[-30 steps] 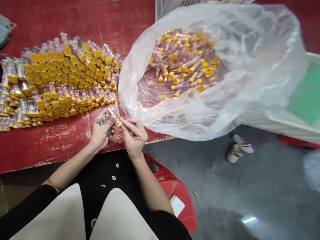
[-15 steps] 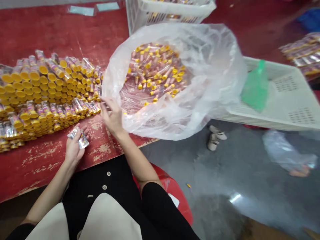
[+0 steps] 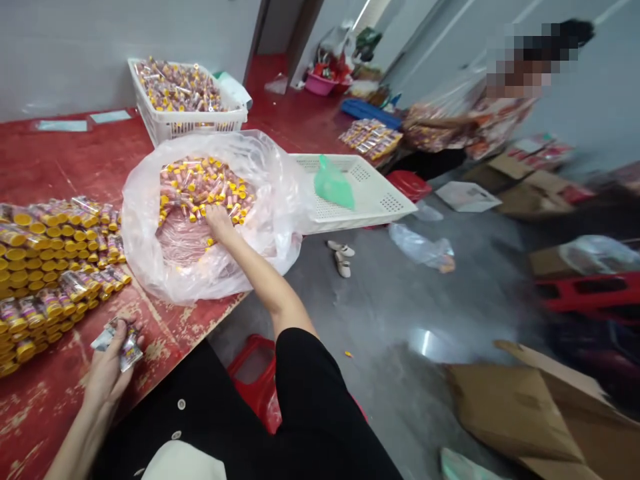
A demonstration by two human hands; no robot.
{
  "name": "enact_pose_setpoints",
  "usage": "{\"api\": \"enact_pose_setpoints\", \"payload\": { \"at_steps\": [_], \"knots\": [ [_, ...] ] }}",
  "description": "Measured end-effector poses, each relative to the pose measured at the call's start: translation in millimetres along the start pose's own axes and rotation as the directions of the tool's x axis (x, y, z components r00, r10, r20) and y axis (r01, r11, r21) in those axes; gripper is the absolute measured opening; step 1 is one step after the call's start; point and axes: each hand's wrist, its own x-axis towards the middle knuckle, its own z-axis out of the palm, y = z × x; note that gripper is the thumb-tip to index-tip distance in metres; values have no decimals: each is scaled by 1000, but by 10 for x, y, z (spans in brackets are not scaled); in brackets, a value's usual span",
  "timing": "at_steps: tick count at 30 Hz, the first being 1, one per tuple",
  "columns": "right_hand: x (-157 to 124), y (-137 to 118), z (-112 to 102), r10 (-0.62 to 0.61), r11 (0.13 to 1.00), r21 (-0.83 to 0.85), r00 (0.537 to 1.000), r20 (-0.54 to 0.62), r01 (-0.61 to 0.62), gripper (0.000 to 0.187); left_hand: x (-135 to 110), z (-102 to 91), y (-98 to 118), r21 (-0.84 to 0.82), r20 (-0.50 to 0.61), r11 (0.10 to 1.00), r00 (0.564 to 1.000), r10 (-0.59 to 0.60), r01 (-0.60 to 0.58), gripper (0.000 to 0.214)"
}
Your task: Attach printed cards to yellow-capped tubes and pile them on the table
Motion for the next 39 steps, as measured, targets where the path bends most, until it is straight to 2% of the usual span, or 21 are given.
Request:
{"api": "enact_pose_setpoints", "payload": {
  "at_steps": [2, 5, 6, 8, 11, 14, 17, 20, 24, 26, 29, 32, 35, 39],
  "knots": [
    [-286, -213, -50, -27, 997, 68, 999, -28, 29, 32, -35, 33, -1, -17, -8, 999, 999, 49, -49, 44],
    [-960, -643, -31, -134, 951, 282, 991, -6, 130, 29, -78, 108, -13, -45, -4, 994, 995, 101, -101, 55],
    [-1210, -802, 13, -181, 888, 435, 983, 34, 149, 29, -94, 143, -21, -59, 6, 992, 994, 113, -113, 56],
    [-1656, -1095, 151, -211, 702, 710, 969, 128, 59, 35, -129, 219, -40, -89, 31, 987, 990, 140, -137, 56],
    [-2039, -1361, 389, -127, 462, 876, 968, 218, -137, 44, -188, 302, -55, -107, 52, 987, 991, 127, -121, 58],
    [-2099, -1400, 495, -95, 349, 917, 966, 241, -194, 43, -223, 297, -39, -83, 79, 994, 994, 78, -72, 59],
    [-2060, -1356, 429, -59, 360, 915, 975, 216, -181, 34, -216, 235, -19, -4, 143, 997, 987, 78, -78, 56],
    [-2054, -1365, 294, -7, 361, 915, 981, 195, -179, 27, -190, 218, -29, 33, 150, 988, 978, 148, -154, 53],
    [-2112, -1493, 181, 96, 227, 958, 983, 158, -176, 31, -257, 321, -87, -32, 128, 973, 964, 232, -230, 48],
    [-2160, -1546, 172, 148, 168, 967, 974, 169, -194, 33, -331, 389, -110, -113, 151, 977, 968, 198, -182, 49],
    [-2189, -1524, 222, 137, 122, 960, 962, 236, -253, 39, -372, 453, -102, -208, 212, 978, 974, 79, -34, 48],
    [-2163, -1406, 310, 134, 125, 964, 967, 216, -233, 45, -344, 440, -59, -243, 165, 969, 986, -11, 51, 41],
    [-2192, -1287, 327, 148, 130, 983, 983, 113, -133, 41, -340, 393, -24, -282, 104, 956, 993, -60, 87, 37],
    [-2341, -1237, 250, 55, 323, 947, 998, -25, 6, 35, -335, 363, -19, -309, 87, 935, 985, -151, 171, 36]
  ]
}}
